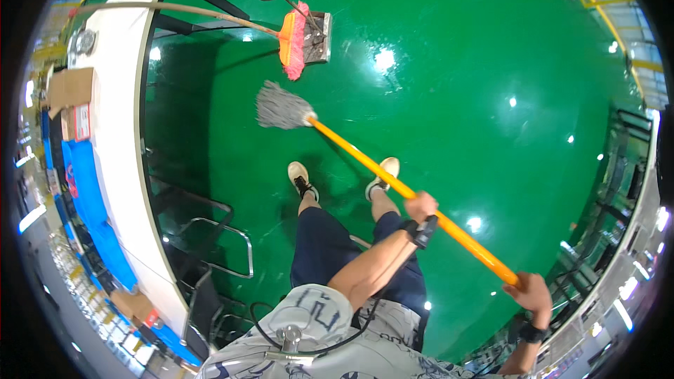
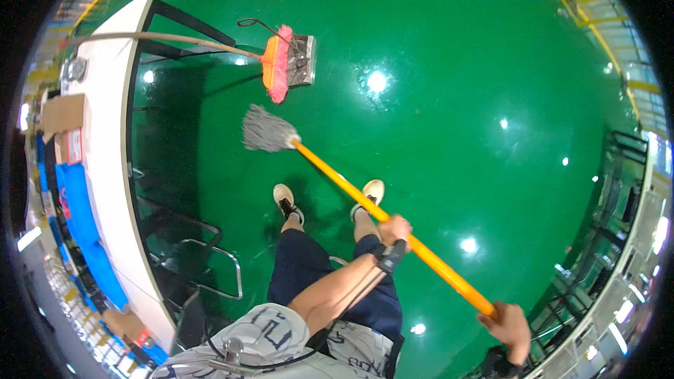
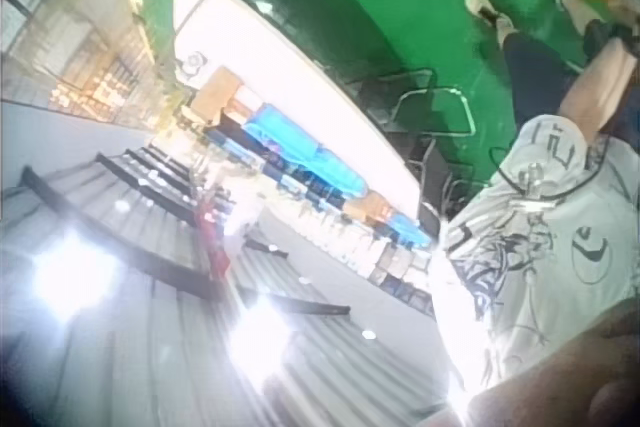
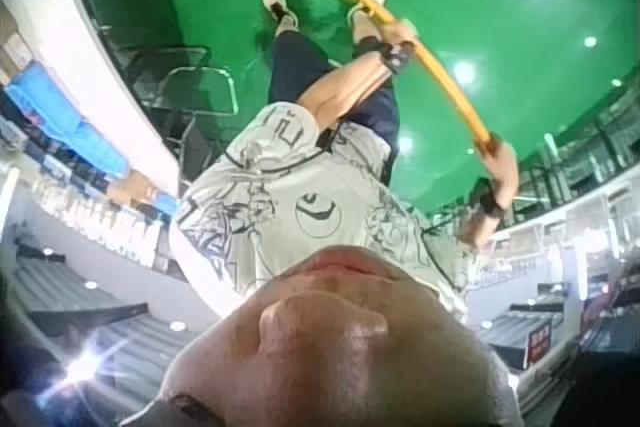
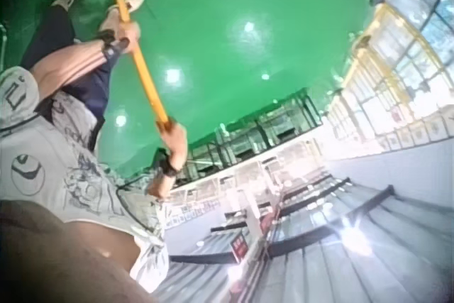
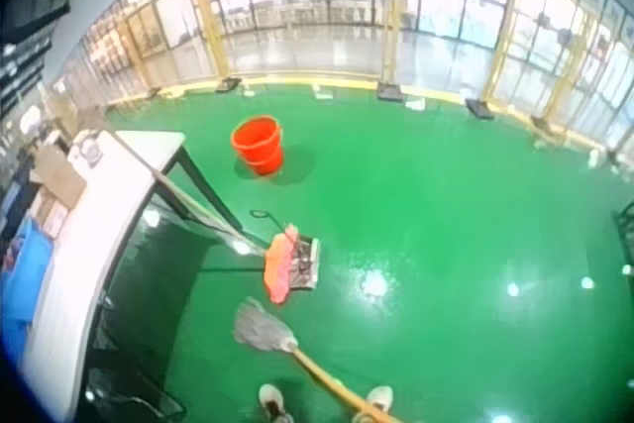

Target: The person mops a green floor using a string mop with a yellow handle. They repeatedly move black chairs out of the way to reach the floor underneath, then return the chairs after cleaning each section. The person continues mopping around the room, navigating around furniture and storage bins.

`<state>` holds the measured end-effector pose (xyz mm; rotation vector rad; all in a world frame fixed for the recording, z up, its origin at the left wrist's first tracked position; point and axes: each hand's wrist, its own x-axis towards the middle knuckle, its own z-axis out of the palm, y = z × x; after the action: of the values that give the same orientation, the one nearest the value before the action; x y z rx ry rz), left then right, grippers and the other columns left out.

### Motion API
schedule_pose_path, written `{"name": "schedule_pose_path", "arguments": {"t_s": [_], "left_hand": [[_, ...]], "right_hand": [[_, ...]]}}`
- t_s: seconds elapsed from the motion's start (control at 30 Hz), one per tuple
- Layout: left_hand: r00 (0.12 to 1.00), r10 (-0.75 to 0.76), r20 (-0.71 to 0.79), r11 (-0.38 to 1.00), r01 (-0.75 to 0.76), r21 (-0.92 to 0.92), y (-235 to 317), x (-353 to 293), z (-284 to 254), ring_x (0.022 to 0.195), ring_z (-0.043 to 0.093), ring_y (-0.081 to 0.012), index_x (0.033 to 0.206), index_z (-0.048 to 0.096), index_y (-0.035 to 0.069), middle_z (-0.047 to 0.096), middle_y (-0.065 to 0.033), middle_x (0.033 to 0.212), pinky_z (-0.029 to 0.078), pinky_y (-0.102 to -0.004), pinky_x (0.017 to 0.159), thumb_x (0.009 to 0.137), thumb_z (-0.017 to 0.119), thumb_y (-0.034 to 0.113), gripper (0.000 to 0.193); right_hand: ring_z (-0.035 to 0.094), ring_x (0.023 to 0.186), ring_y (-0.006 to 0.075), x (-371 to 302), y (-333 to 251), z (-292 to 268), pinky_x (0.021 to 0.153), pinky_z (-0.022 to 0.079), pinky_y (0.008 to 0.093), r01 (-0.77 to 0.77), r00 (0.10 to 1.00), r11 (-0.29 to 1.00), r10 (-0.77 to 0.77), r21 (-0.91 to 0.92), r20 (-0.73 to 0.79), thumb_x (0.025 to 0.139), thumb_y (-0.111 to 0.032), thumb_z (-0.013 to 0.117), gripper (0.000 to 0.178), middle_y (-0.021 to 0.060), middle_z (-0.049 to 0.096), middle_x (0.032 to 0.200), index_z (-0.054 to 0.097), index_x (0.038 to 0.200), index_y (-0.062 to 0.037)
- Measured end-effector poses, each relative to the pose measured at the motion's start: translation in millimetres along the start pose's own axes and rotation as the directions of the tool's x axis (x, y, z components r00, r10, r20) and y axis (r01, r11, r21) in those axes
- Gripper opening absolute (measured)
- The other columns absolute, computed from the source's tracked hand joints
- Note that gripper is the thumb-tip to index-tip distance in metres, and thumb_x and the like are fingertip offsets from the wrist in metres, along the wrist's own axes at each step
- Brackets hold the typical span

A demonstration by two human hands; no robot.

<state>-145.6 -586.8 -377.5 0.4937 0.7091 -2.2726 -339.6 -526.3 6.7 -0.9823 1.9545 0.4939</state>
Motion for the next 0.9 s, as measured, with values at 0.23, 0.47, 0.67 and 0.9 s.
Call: {"name": "schedule_pose_path", "arguments": {"t_s": [0.23, 0.47, 0.67, 0.9], "left_hand": [[0.854, -0.201, -0.480, 0.915, 0.339, 0.219, -151, 44, 129, 0.076, 0.067, -0.0244, 0.090, 0.051, 0.004, 0.058, -0.0067, 0.080, 0.059, -0.0398, 0.068, 0.088, 0.059, 0.013, 0.012], [0.990, 0.044, -0.137, 0.984, -0.019, 0.175, -34, 7, 158, 0.081, 0.063, -0.0215, 0.095, 0.055, 0.003, 0.065, -0.0112, 0.089, 0.054, -0.0354, 0.073, 0.086, 0.057, 0.016, 0.017], [0.976, 0.160, -0.149, 0.909, -0.087, 0.408, 57, 5, 143, 0.090, 0.064, -0.0213, 0.102, 0.054, 0.006, 0.064, -0.0109, 0.096, 0.056, -0.0380, 0.077, 0.092, 0.049, 0.019, 0.018], [0.787, 0.617, 0.018, 0.713, -0.568, 0.411, 130, -54, 115, 0.081, 0.063, -0.0243, 0.092, 0.057, 0.004, 0.062, -0.0122, 0.087, 0.055, -0.0373, 0.073, 0.090, 0.055, 0.022, 0.019]], "right_hand": [[0.055, 0.048, 0.0245, -139, -47, -126, 0.047, 0.040, 0.0348, -0.127, 0.882, 0.982, 0.049, -0.136, -0.469, 0.067, -0.014, 0.075, 0.028, 0.0136, 0.055, 0.054, 0.064, 0.088, -0.0002], [0.055, 0.049, 0.0275, -185, -224, -107, 0.044, 0.040, 0.0346, 0.267, 0.341, 0.695, -0.716, -0.668, -0.609, 0.086, -0.018, 0.068, 0.022, 0.0103, 0.057, 0.063, 0.055, 0.075, -0.0033], [0.058, 0.052, 0.0268, -217, -283, -114, 0.048, 0.042, 0.0363, 0.363, 0.347, 0.510, -0.851, -0.780, -0.395, 0.067, -0.017, 0.079, 0.022, 0.0091, 0.061, 0.066, 0.059, 0.071, -0.0061], [0.059, 0.050, 0.0265, -203, -319, -109, 0.049, 0.045, 0.0316, 0.856, -0.071, -0.158, -0.979, -0.493, 0.190, 0.068, -0.008, 0.075, 0.016, 0.0105, 0.062, 0.063, 0.060, 0.069, -0.0023]]}}
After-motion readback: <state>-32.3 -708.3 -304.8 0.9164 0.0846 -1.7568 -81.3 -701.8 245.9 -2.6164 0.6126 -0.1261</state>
